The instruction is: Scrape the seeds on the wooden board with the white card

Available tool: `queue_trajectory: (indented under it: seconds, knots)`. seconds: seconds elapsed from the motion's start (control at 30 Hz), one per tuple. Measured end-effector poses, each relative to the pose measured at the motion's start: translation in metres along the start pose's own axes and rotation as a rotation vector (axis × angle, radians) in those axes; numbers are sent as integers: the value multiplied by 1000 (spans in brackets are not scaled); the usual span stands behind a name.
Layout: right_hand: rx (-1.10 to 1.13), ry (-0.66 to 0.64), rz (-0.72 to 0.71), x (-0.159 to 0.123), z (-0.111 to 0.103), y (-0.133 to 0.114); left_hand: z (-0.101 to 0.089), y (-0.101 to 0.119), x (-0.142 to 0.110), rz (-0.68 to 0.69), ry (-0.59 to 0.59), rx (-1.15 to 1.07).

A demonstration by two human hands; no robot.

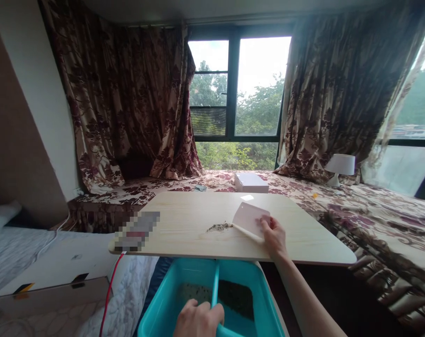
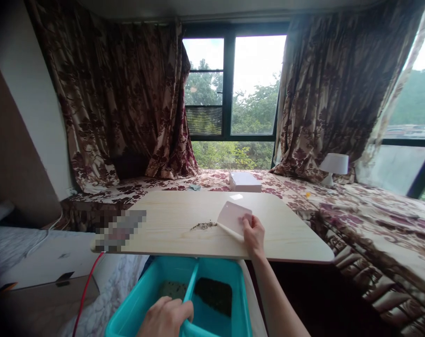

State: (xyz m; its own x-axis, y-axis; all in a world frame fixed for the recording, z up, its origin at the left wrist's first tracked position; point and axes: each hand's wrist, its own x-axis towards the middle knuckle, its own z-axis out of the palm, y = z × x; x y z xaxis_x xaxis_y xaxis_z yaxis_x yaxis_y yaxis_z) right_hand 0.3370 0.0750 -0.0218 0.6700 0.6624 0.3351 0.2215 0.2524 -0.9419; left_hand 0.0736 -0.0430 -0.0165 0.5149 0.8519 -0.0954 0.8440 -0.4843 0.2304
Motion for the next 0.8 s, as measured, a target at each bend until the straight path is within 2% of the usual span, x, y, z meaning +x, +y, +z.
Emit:
queue_trajectory:
  seconds: [0.8]
  knots:
    - [21, -11, 17, -4, -1, -4, -2, 3, -3, -74, -35, -78]
